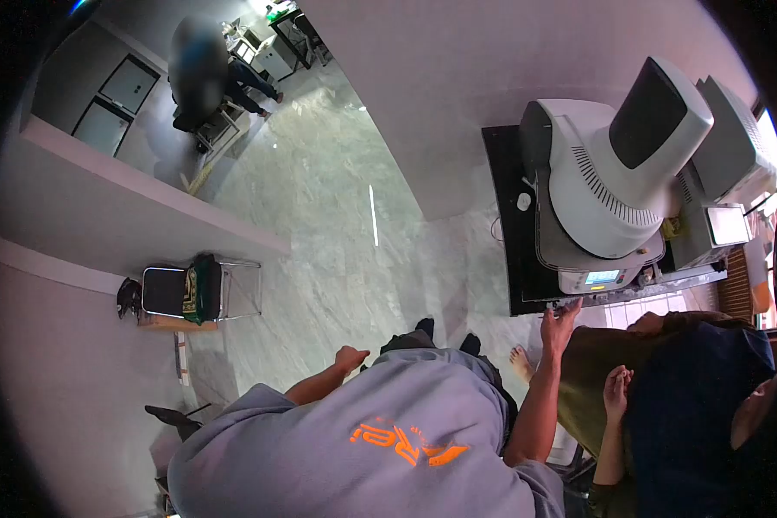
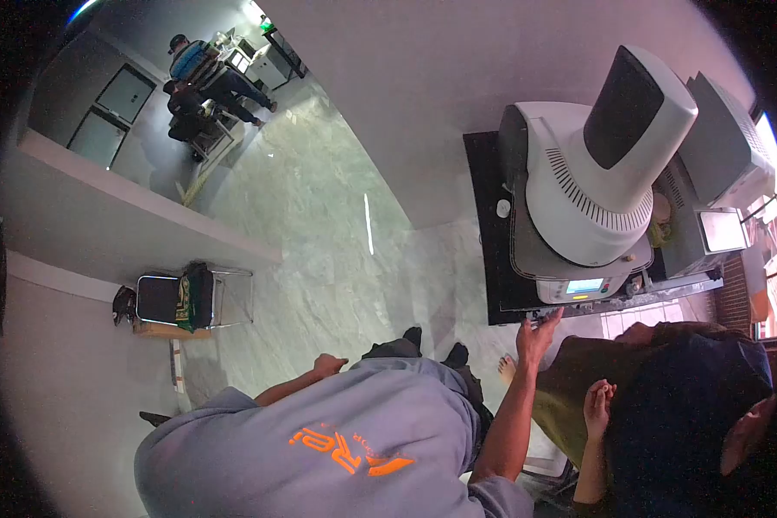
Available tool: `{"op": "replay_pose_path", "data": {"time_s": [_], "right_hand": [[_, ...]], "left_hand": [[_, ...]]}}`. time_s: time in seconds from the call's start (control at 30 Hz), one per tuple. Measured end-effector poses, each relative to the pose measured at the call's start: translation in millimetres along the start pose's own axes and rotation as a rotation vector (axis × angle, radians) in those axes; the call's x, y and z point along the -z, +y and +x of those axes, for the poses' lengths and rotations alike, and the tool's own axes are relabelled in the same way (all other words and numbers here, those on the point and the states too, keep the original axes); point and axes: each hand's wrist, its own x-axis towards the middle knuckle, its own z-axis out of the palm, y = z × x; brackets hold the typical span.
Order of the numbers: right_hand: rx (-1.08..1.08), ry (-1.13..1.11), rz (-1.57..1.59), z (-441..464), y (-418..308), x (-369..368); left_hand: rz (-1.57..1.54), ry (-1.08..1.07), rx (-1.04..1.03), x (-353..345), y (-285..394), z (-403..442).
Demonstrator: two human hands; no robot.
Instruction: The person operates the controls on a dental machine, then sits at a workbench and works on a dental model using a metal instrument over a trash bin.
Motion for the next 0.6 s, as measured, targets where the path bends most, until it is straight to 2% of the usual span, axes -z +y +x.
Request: {"op": "replay_pose_path", "data": {"time_s": [0.1,0.2,0.3,0.53,0.6], "right_hand": [[-0.096,0.005,-0.007,6,-12,8],[-0.150,-0.001,-0.056,14,-17,13],[-0.154,0.012,-0.051,18,-31,15],[-0.009,0.050,-0.082,30,-26,10],[-0.064,0.004,-0.113,30,-34,14]], "left_hand": [[0.100,0.007,-0.237,4,-7,-1],[-0.113,-0.122,0.031,27,32,-7],[-0.386,-0.006,0.046,41,74,-23],[-0.388,0.039,-0.026,43,104,-11],[-0.355,0.038,-0.031,41,101,-10]]}}
